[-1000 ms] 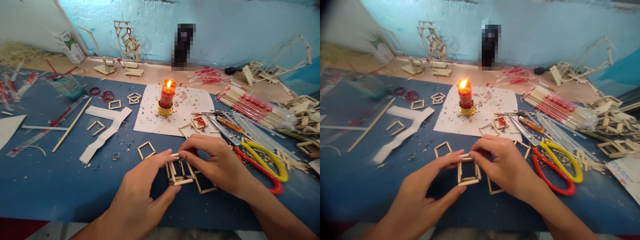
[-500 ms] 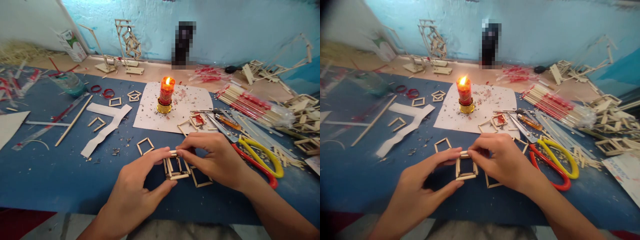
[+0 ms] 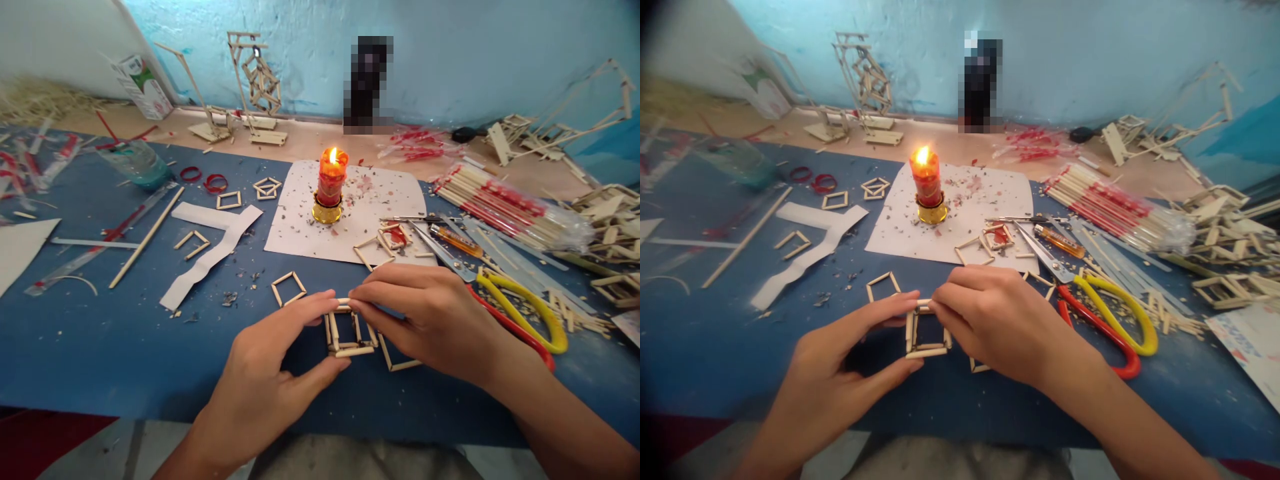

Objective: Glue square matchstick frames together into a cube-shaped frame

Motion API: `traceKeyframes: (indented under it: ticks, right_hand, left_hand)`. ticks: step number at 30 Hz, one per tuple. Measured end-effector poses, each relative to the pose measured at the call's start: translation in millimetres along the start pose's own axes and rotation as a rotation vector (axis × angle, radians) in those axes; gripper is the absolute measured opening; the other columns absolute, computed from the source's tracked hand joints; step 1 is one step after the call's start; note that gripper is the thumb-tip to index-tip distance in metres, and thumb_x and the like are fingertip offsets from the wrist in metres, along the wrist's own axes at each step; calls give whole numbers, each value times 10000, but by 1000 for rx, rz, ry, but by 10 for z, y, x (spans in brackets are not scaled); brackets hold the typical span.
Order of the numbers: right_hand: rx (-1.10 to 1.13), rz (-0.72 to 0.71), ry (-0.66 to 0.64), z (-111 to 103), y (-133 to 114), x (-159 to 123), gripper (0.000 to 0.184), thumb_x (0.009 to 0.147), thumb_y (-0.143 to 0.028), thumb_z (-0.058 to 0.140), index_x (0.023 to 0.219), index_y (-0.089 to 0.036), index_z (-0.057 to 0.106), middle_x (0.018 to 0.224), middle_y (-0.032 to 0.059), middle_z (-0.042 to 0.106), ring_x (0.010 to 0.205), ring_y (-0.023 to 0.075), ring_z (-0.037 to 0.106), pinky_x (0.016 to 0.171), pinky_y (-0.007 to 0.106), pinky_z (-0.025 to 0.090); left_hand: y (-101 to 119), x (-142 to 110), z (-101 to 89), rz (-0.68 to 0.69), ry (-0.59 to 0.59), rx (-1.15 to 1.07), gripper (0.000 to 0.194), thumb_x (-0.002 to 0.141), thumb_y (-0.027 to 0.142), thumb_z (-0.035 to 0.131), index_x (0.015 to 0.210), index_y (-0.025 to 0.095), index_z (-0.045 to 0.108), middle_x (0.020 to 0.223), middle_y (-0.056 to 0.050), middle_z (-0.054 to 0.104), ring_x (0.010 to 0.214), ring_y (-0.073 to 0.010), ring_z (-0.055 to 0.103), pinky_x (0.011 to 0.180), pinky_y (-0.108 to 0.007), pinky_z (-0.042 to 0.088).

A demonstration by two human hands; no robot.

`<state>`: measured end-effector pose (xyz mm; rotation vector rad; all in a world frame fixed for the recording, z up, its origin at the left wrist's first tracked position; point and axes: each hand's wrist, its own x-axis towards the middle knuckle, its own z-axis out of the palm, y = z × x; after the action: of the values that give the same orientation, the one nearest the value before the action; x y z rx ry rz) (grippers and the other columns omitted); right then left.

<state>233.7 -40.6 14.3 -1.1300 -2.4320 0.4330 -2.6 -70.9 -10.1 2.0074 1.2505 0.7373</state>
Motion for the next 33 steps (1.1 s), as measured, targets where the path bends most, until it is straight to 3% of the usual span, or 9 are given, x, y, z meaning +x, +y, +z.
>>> traceKeyframes:
  ticks: [6,13,18,24,26,27,30,31,33]
  right_hand:
    - [-4,18,5,-10,-25,5,248,1036,-220,548,893,-178,747,849,67,728,735,182,668,690,314,468]
    - [167,152,59,-173,0,-41,97,985,-235,650,924,-216,723,827,-3,735,693,126,657,656,251,476]
    - [464,349,100,-207,-133,-79,105,933,-284,717,844,-231,735,695,-19,725,587,122,636,534,224,476]
    - [604,395,134,-47,-558,-280,104,913,-253,703,810,-254,709,671,-35,729,556,120,646,521,211,505]
    - [534,347,153,-19,-603,-394,36,926,-295,687,935,-283,720,762,-32,767,598,136,685,531,224,523]
    - [456,335,174,-25,-582,-449,101,937,-330,675,1025,-300,716,835,-23,786,640,152,709,544,241,534]
    - [122,420,245,-142,-347,-563,191,969,-400,634,1130,-313,690,962,21,792,763,213,741,629,315,555]
    - [25,463,222,-209,-229,-576,194,974,-417,630,1117,-304,697,958,37,782,787,233,737,664,344,552]
    - [-62,459,115,-365,25,-562,214,987,-431,610,1122,-291,699,1062,61,766,921,269,730,769,389,544]
  left_hand:
    - [-16,-11,6,0,-12,7,542,866,277,790,1363,350,584,1340,17,725,1120,-216,741,1051,-354,582]
    - [-1,-44,-28,-65,36,-44,764,798,341,859,1452,423,473,1397,27,658,1127,-217,693,1022,-345,566]
    - [65,-60,-46,18,168,-214,604,860,318,815,1394,405,547,1343,-5,650,1117,-235,652,1000,-376,541]
    - [251,-132,-83,142,153,-92,274,944,208,713,1137,394,660,953,96,763,782,-109,718,733,-203,575]
    - [270,-176,-151,184,180,22,217,959,204,680,1089,379,676,945,102,781,763,-115,735,714,-207,580]
    - [254,-190,-206,161,220,107,203,968,215,663,1085,380,683,959,101,790,775,-129,743,732,-227,585]
    - [80,-152,-445,-35,437,432,126,993,338,627,1074,377,715,990,88,802,807,-190,749,726,-295,567]
    - [-11,-107,-537,-112,479,523,149,997,384,613,1099,363,719,1002,76,799,788,-199,743,657,-292,542]
    - [-206,15,-703,-162,458,655,220,1016,413,552,1122,330,726,1009,67,785,829,-207,738,710,-290,542]
